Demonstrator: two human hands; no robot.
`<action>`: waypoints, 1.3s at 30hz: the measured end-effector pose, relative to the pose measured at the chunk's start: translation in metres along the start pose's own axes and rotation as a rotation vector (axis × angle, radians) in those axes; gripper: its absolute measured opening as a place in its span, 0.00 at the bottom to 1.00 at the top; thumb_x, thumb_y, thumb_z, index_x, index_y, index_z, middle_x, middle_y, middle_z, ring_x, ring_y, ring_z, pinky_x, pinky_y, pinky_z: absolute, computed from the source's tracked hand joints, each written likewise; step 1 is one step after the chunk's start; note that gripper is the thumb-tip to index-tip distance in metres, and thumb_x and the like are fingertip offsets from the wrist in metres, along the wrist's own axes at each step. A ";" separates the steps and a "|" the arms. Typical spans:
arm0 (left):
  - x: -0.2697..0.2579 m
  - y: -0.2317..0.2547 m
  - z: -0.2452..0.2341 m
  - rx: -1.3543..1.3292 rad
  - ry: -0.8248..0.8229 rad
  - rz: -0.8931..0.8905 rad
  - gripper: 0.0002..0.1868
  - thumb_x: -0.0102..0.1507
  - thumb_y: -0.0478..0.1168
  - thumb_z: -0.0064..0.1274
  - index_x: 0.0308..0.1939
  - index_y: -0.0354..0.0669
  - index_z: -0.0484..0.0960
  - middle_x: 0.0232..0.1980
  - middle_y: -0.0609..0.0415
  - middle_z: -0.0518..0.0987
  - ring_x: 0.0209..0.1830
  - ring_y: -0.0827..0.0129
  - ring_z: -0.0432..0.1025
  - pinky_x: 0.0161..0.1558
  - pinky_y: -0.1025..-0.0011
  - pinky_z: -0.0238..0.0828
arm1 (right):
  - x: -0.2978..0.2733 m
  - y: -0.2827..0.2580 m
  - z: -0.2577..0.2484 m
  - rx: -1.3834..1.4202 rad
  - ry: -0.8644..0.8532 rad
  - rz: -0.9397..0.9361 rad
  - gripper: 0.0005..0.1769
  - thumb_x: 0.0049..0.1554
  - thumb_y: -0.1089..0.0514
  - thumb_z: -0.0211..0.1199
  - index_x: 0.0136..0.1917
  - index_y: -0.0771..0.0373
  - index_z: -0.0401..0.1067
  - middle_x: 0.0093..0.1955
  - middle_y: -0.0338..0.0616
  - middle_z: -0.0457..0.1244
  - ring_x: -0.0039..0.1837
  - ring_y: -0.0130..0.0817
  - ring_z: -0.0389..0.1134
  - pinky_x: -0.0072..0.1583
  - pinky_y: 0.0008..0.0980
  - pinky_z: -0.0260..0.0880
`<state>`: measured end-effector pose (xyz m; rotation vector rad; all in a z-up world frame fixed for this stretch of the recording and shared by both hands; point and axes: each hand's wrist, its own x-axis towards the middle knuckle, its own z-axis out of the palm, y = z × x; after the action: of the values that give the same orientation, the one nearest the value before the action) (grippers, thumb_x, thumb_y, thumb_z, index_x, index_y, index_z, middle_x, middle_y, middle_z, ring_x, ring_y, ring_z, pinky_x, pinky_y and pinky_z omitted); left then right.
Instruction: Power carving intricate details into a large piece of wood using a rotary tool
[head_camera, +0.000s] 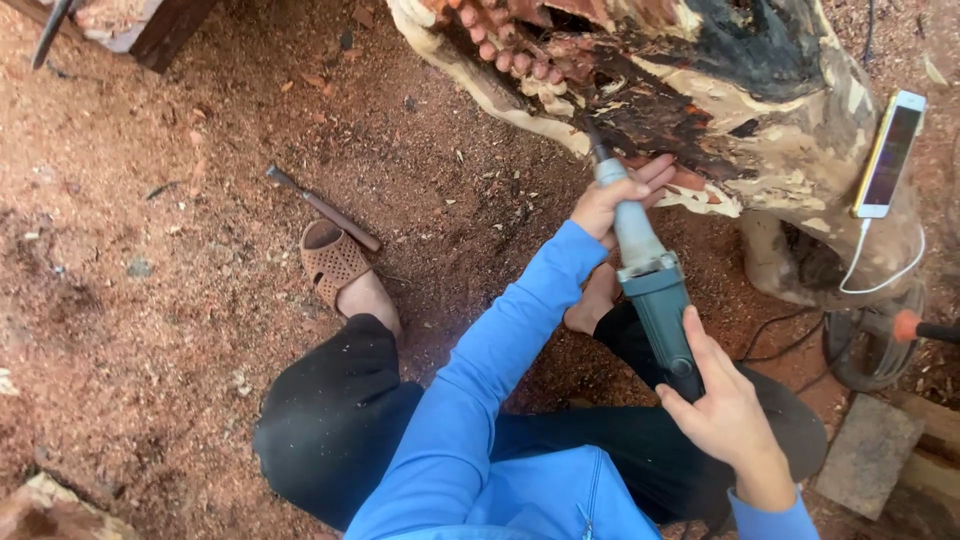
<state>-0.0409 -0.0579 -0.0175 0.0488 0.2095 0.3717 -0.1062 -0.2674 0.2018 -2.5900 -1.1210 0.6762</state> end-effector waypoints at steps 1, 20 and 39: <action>-0.005 0.004 0.010 0.038 0.098 -0.027 0.45 0.50 0.27 0.50 0.72 0.31 0.54 0.74 0.32 0.66 0.74 0.49 0.63 0.71 0.61 0.64 | -0.003 -0.001 0.002 0.032 -0.012 0.031 0.58 0.40 0.65 0.68 0.82 0.61 0.52 0.77 0.55 0.59 0.69 0.48 0.66 0.62 0.37 0.69; -0.012 -0.003 0.011 0.254 0.109 -0.032 0.33 0.54 0.30 0.52 0.65 0.22 0.73 0.69 0.37 0.74 0.72 0.52 0.68 0.70 0.61 0.66 | -0.022 0.001 0.028 0.086 0.027 0.064 0.59 0.42 0.63 0.69 0.83 0.69 0.46 0.79 0.64 0.54 0.73 0.52 0.62 0.65 0.38 0.64; 0.005 -0.026 -0.014 0.239 0.067 -0.002 0.33 0.52 0.28 0.51 0.64 0.25 0.73 0.66 0.35 0.76 0.70 0.49 0.70 0.69 0.59 0.68 | -0.026 0.009 0.037 0.114 0.009 0.084 0.61 0.43 0.63 0.69 0.84 0.66 0.42 0.78 0.63 0.54 0.72 0.52 0.63 0.66 0.38 0.64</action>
<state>-0.0302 -0.0798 -0.0345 0.2715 0.3193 0.3452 -0.1353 -0.2913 0.1747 -2.5525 -0.9471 0.7236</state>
